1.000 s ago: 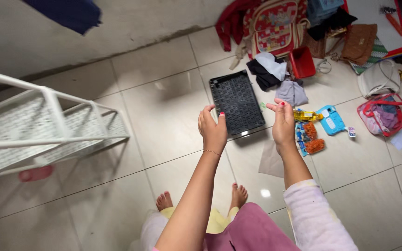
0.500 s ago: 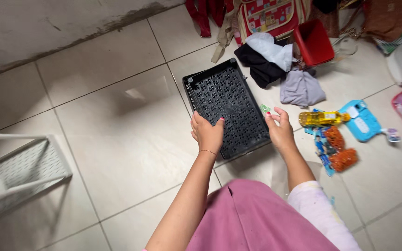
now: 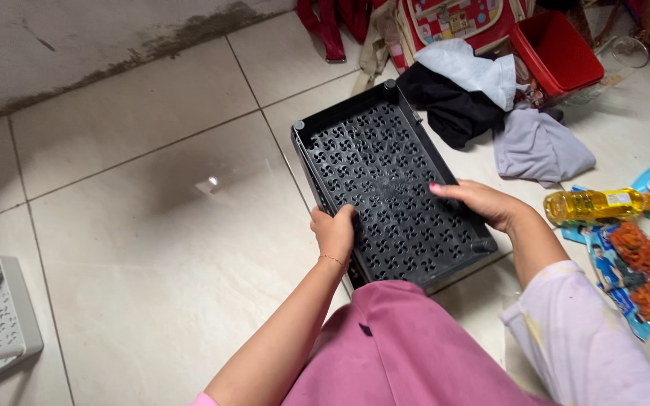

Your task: The person assembles a white multi-tier plastic shelf on the floor, inserting the vertical support poles into the corner sockets of the perforated trays and pressing each tier into place. They then begin assembling a second black shelf the same way, fitting poles and stacking trays.

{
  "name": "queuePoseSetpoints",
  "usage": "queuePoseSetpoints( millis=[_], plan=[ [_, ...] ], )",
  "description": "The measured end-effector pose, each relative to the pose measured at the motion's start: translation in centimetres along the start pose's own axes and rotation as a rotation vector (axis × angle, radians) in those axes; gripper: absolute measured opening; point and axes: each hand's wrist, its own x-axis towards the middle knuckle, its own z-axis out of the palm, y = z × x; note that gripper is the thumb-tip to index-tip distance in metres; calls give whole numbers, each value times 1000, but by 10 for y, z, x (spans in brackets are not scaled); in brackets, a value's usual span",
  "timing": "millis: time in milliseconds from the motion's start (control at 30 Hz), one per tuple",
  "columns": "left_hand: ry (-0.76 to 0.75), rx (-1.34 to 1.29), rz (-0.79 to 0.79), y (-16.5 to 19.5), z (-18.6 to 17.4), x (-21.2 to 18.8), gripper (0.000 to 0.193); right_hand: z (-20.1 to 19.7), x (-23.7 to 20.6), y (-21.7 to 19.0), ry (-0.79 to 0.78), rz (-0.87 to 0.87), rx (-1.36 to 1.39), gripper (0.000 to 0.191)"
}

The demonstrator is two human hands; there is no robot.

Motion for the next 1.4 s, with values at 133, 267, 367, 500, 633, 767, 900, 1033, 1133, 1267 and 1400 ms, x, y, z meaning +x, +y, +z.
queuePoseSetpoints(
  millis=[133, 267, 367, 500, 633, 767, 900, 1033, 1133, 1267, 1400],
  plan=[
    [-103, -228, 1, -10, -14, 12, 83, 0, 6, 23, -72, 5, 313, 41],
    [-180, -368, -19, -13, -30, 24, 78, 8, 15, 43, -164, -9, 542, 32],
    [-228, -390, -4, -10, -43, 28, 67, 25, 13, 49, -162, -95, 605, 26],
    [-283, -440, 151, 6, -72, 31, 44, 48, -12, 27, -204, -145, 681, 33],
    [-328, -485, 96, 28, -139, 37, 25, 102, -26, -11, -234, -256, 608, 29],
    [-299, -481, 52, 27, -221, 36, 19, 178, -5, -35, -345, -306, 545, 35],
    [-213, -524, -153, -5, -278, 40, 16, 250, 28, -34, -432, -162, 565, 32],
    [-102, -374, -18, -41, -320, 50, 19, 302, 40, -11, -434, -230, 457, 45],
    [-58, -300, 6, -52, -336, 51, 27, 321, 41, -4, -384, -217, 337, 54],
    [217, 143, -52, -33, -328, 44, 47, 315, 45, -6, -314, -235, 73, 60],
    [653, 605, 462, -6, -276, 18, 86, 271, 37, 13, -87, -641, -229, 59]
  ],
)
